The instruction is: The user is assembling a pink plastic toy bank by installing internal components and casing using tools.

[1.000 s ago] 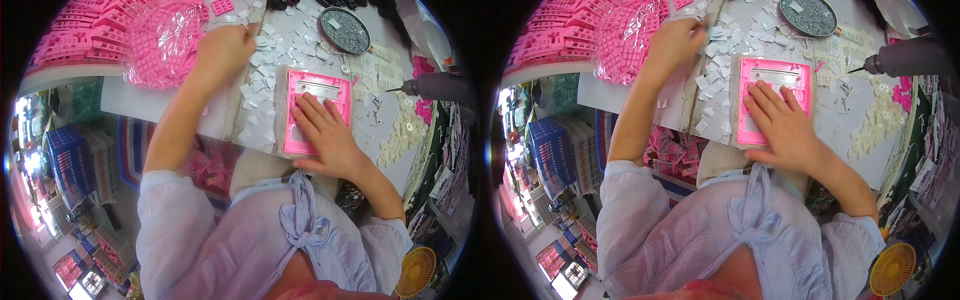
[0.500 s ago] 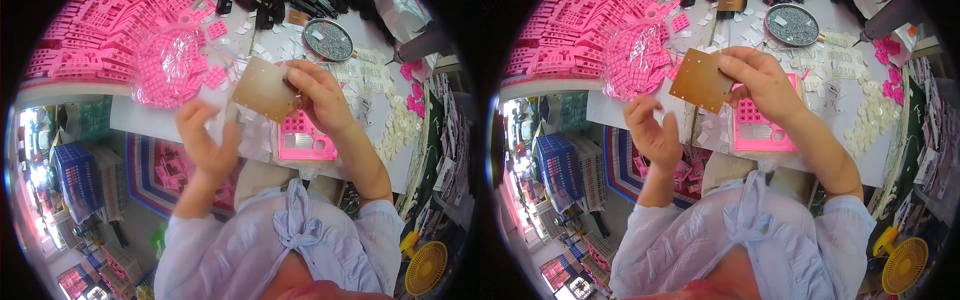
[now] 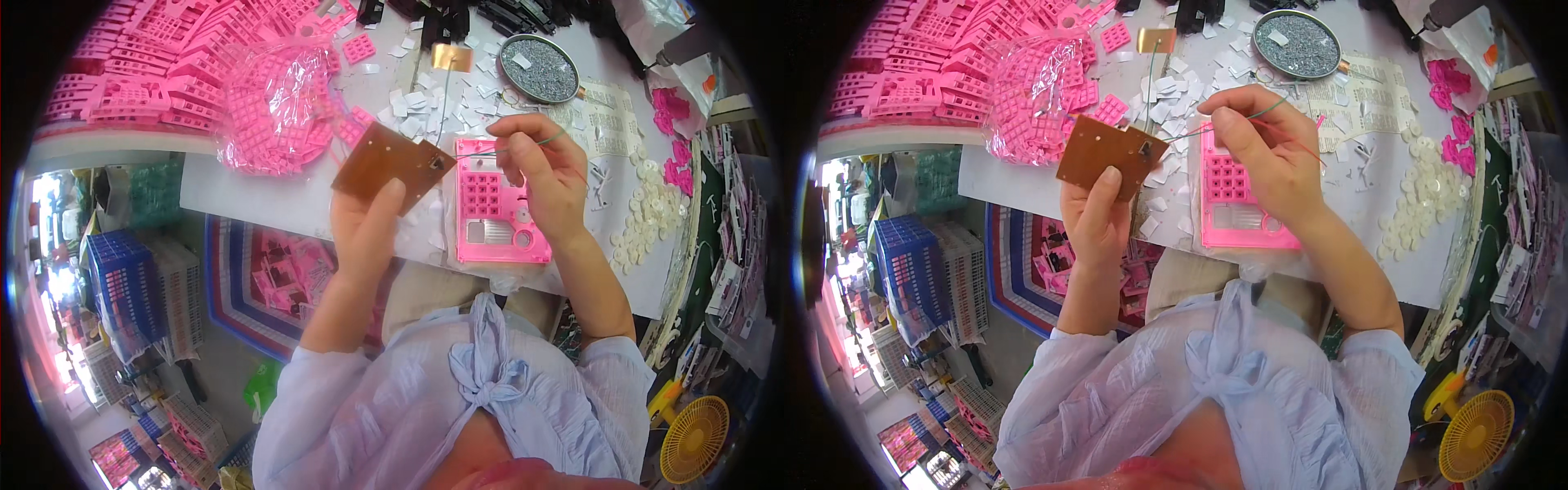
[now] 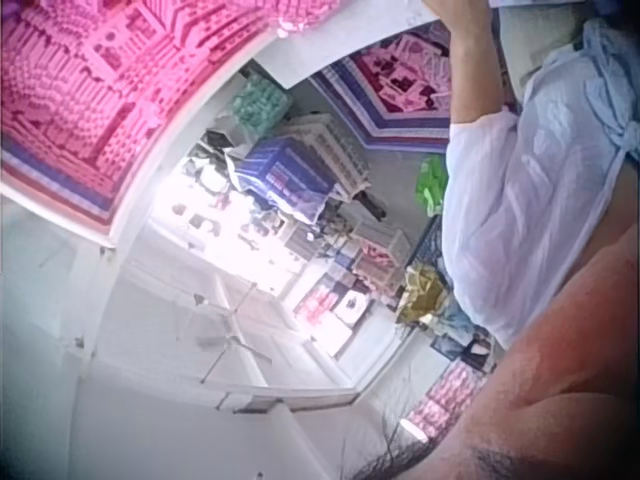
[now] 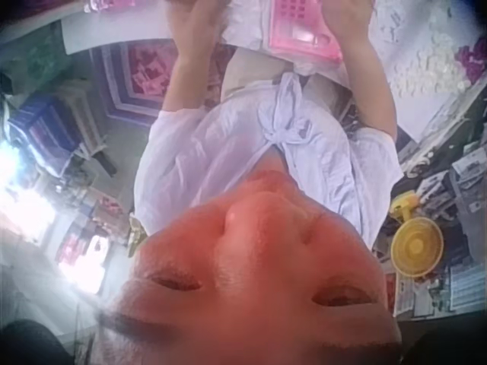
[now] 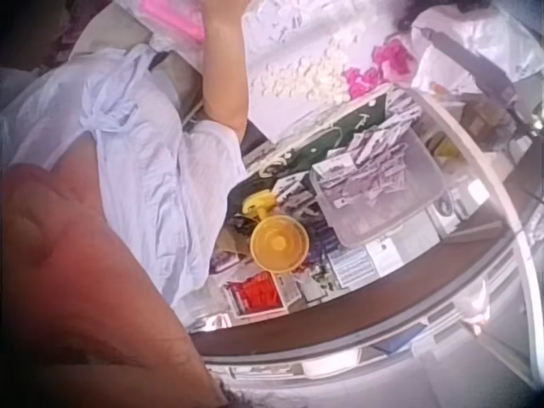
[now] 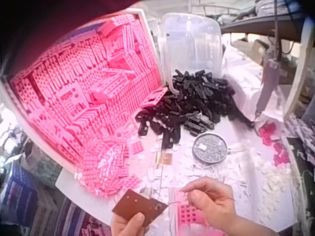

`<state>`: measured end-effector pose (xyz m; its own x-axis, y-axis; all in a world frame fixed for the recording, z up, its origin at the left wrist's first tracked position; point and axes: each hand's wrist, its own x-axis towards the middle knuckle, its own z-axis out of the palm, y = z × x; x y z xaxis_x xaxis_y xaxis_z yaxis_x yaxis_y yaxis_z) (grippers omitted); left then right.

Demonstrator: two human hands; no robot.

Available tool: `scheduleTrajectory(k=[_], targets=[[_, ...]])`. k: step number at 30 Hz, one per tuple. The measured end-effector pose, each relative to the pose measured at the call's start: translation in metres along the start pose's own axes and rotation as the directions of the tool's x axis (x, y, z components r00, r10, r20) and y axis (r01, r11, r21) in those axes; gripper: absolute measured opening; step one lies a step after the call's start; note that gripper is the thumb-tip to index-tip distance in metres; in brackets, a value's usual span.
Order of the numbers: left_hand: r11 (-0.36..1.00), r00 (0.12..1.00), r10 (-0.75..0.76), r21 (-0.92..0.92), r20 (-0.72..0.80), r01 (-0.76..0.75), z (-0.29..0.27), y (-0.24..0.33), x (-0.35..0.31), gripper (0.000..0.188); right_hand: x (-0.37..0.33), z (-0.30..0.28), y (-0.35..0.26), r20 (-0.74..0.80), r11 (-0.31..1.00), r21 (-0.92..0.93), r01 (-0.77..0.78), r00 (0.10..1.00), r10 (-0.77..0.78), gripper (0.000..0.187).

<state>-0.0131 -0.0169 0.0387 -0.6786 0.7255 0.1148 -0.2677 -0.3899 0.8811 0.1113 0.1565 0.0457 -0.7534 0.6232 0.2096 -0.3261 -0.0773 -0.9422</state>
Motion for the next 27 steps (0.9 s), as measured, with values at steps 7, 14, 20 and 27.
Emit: scheduleTrajectory(k=[7, 14, 20, 27], targets=[[0.994, 0.994, -0.061, 0.1, 0.093, 0.052, -0.004, -0.009, -0.003, 0.027, 0.029, 0.01, -0.005, 0.238, 0.796, 0.255, -0.549, 0.834, 0.498, 0.018], [0.987, 0.961, 0.078, 0.114, 0.265, -0.111, -0.002, -0.013, -0.001, 0.033, 0.015, 0.016, 0.018, 0.389, 0.679, 0.212, -0.703, 0.698, 0.601, 0.023], [0.999, 0.963, -0.04, 0.046, 0.267, 0.029, -0.01, -0.004, -0.009, 0.028, -0.025, -0.012, -0.01, -0.034, 0.885, -0.136, -0.446, 0.895, 0.446, 0.022], [0.951, 0.946, -0.265, 0.211, 0.185, 0.225, -0.011, 0.009, -0.022, 0.029, -0.177, -0.134, -0.082, -0.23, 0.35, -0.621, -0.701, 0.59, 0.774, 0.036]])
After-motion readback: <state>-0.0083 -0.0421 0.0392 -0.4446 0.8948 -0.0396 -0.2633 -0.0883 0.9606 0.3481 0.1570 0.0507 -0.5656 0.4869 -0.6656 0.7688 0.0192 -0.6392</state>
